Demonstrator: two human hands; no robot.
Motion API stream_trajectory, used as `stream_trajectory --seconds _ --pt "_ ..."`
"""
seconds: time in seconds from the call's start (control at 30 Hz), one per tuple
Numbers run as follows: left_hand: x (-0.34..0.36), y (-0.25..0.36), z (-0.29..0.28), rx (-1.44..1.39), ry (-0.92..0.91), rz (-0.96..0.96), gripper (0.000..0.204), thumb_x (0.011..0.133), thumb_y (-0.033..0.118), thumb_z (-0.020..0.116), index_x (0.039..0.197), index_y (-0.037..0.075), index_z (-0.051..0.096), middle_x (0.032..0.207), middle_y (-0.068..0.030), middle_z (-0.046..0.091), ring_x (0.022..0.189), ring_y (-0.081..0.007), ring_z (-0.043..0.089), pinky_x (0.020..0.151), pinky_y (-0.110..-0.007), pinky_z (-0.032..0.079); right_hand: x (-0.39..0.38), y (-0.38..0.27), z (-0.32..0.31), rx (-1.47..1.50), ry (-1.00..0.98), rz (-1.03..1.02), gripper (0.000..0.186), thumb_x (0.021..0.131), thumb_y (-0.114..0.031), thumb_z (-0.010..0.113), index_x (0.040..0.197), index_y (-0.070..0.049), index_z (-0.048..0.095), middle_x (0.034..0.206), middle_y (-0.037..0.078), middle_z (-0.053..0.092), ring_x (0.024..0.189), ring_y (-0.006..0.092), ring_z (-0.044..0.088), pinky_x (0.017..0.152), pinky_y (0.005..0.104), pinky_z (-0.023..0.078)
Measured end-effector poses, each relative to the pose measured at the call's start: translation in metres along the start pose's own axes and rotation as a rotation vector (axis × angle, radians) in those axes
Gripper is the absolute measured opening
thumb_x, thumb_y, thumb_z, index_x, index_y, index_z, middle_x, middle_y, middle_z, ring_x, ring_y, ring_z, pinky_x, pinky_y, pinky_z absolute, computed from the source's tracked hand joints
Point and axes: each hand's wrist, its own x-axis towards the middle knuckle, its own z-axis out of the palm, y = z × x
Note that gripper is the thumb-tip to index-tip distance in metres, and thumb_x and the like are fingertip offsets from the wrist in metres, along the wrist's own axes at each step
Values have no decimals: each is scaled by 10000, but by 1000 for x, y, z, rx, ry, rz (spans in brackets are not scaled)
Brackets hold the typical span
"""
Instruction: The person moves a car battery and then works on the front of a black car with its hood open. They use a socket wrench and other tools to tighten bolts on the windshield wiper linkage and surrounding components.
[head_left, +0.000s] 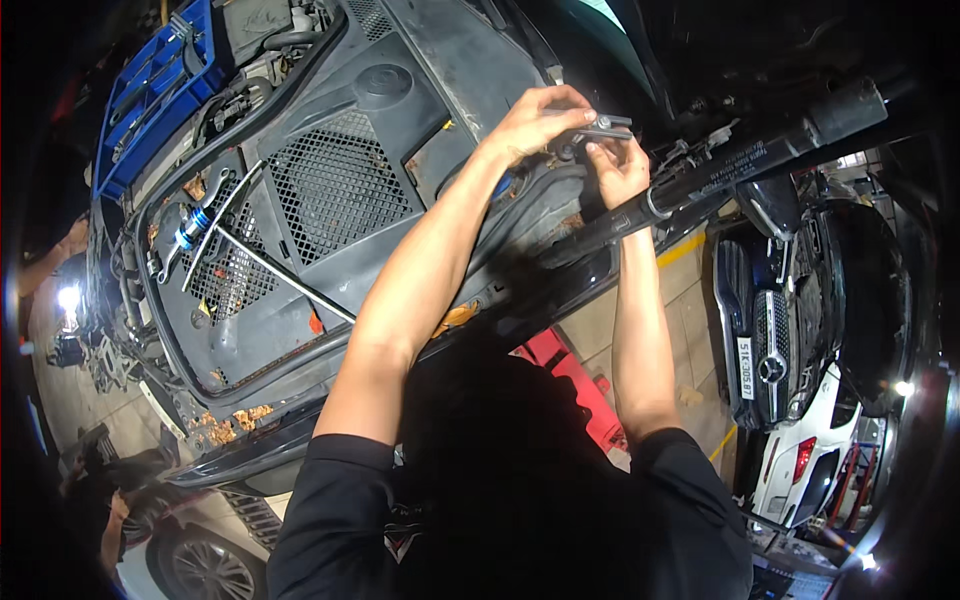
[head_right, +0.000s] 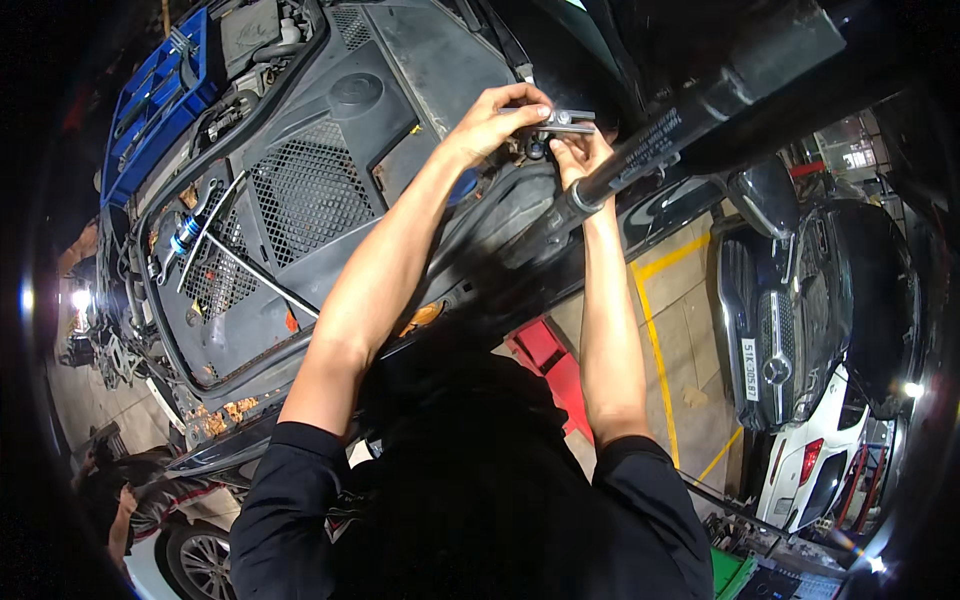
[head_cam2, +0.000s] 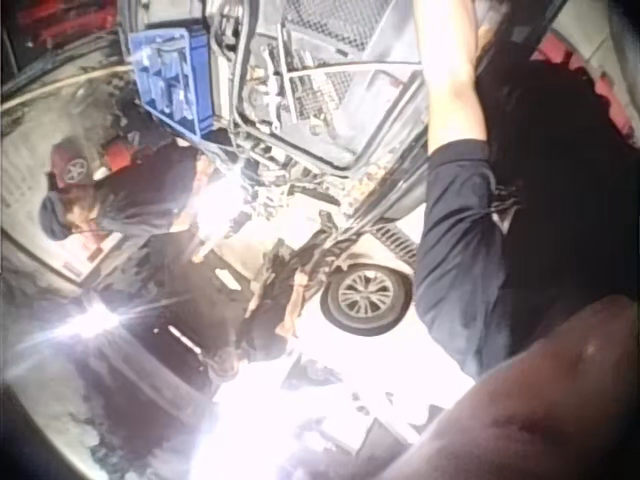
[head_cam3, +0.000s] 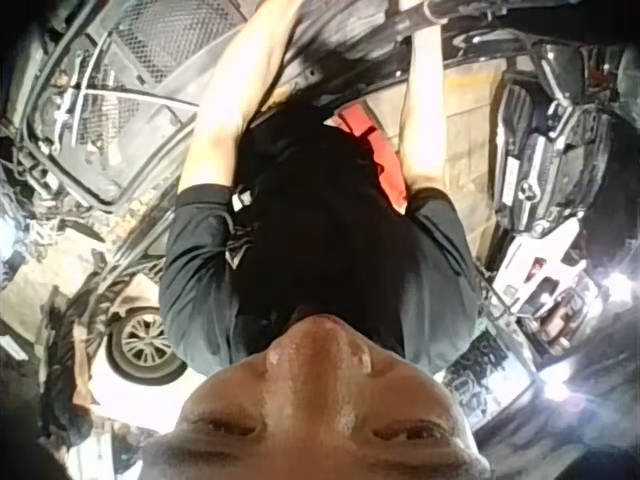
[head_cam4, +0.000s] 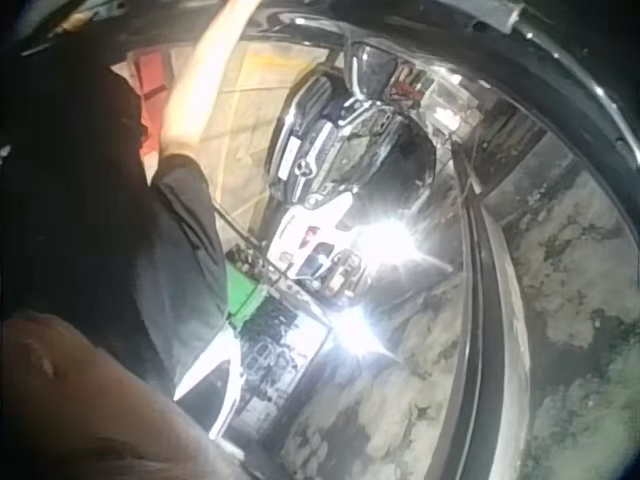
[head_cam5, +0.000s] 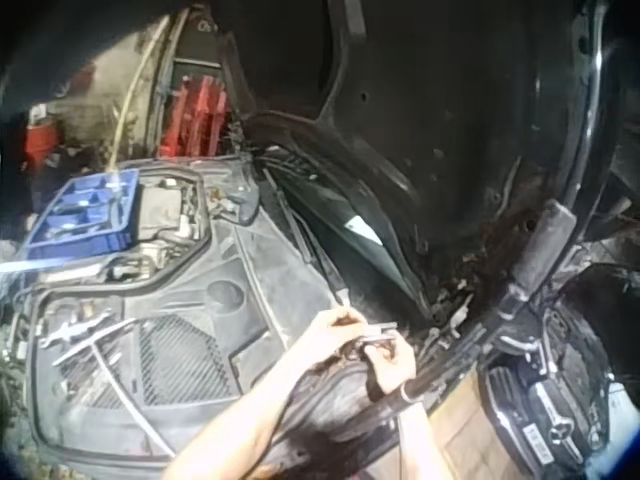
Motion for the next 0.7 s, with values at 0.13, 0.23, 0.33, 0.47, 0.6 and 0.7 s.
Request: stream_trajectory --seconds 0.13,0.23,0.33,0.47,0.6,0.7 --pt "2 -1 -10 39 -75 83 300 754 87 753 1039 43 670 904 -12 663 851 -87 592 770 -250 488 3 -13 7 -2 35 49 283 849 60 610 1122 48 539 1057 179 655 1001 227 648 910 323 515" --pt "1 -3 -5 3 -49 118 332 724 40 752 1046 37 670 893 -14 667 841 -93 605 772 -255 500 -6 -33 10 -84 66 57 428 837 45 627 1223 48 443 1117 200 593 1037 259 630 896 325 521" --pt "0 2 -4 42 -54 -10 338 721 10 751 1049 24 667 866 -8 667 777 -82 610 710 -233 504 -23 -68 15 -611 219 -297 506 799 -53 696 1225 35 439 1066 193 617 977 277 642 828 341 513" --pt "1 -6 -6 42 -9 55 327 748 24 719 1070 20 661 854 -2 657 740 -70 590 671 -230 495 -1 -96 20 -868 276 -670 289 791 -174 734 972 -14 577 948 172 567 908 354 571 774 407 487" --pt "-1 0 -5 19 -76 31 355 722 0 659 1077 4 652 847 -13 656 773 -77 590 686 -233 494 16 -99 19 -1167 1 -407 314 808 -332 710 822 -42 592 790 145 662 752 349 661 648 454 520" --pt "3 -4 -8 106 -82 93 326 722 5 691 1047 21 670 862 -20 670 800 -97 606 736 -254 500 25 -104 16 -1219 -117 -455 287 831 -303 683 832 -30 592 814 157 677 757 366 667 641 443 535"
